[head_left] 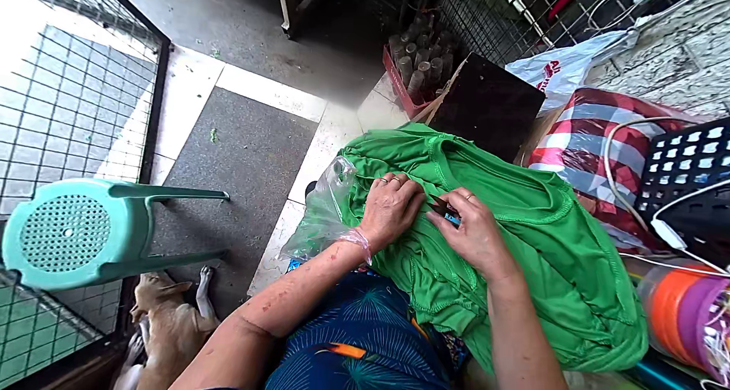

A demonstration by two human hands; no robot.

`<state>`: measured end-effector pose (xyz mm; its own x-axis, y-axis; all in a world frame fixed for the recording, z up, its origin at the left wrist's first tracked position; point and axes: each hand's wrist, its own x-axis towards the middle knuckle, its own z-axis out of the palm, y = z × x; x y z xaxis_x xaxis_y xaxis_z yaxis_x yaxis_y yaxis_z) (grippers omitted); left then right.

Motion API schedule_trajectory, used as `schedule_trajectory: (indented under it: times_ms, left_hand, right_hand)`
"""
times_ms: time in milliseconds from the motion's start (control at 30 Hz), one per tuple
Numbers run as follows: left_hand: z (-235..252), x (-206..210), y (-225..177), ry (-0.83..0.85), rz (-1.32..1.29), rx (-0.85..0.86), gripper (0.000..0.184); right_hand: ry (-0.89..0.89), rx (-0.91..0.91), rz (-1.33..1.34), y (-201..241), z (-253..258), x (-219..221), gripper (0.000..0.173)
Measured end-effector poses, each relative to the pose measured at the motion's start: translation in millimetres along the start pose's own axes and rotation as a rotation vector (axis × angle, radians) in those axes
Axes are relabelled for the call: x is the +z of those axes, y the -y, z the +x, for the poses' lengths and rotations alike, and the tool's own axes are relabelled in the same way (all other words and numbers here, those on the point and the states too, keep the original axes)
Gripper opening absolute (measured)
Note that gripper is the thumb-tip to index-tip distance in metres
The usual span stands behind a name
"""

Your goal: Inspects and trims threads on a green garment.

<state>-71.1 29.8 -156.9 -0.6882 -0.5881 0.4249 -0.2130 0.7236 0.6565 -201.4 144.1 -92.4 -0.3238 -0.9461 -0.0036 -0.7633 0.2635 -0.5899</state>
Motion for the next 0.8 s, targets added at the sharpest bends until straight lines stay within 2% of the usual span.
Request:
schedule_trajectory:
  times_ms: [67, 200, 233, 367, 433, 500, 533, 633, 700, 800]
  left_hand:
    - [4, -4, 0, -0.033, -0.025, -0.036, 0.013]
    - [12, -31, -5, 0.068, -0.287, -0.314, 0.019]
    - [12, -34, -4, 0.071, -0.329, -0.336, 0.019]
    - [-1, -27, 5, -0.086, -0.266, -0.146, 0.026]
    - [-10, -17, 3, -0.101, -0.165, -0.106, 0.045]
    - [-12, -6, -4, -0.068, -0.06, -0.17, 0.072]
    - [-8, -3, -6, -0.037, -0.033, -0.218, 0.078]
    - [9, -12, -8, 0.075, -0.033, -0.335, 0.066]
    - [7, -18, -2, 0.05, -0.06, -0.255, 0.06]
    - [-33, -13, 12, 0.043, -0.098, -0.1, 0.046]
  right_hand:
    - [0.002, 0.012, -0.012, 3, 1, 0, 0.031]
    - [-0.067, -0.004, -0.05, 4, -2, 0, 0.015]
    - [-0.086, 0.002, -0.034, 4, -2, -1, 0.014]
    - [-0.159, 0.092, 0.086, 4, 0, -5, 0.013]
    - [-0.187, 0.114, 0.133, 4, -1, -6, 0.012]
    - [-0.222, 0.09, 0.14, 5, -1, -5, 0.012]
    - [-0.241, 0.064, 0.134, 7, -2, -5, 0.012]
    - [-0.315, -0.043, 0.077, 11, -7, -8, 0.011]
    - [-0.307, -0.143, 0.026, 7, -14, -12, 0.013]
    - [-0.085, -0.174, 0.054, -7, -31, -7, 0.01]
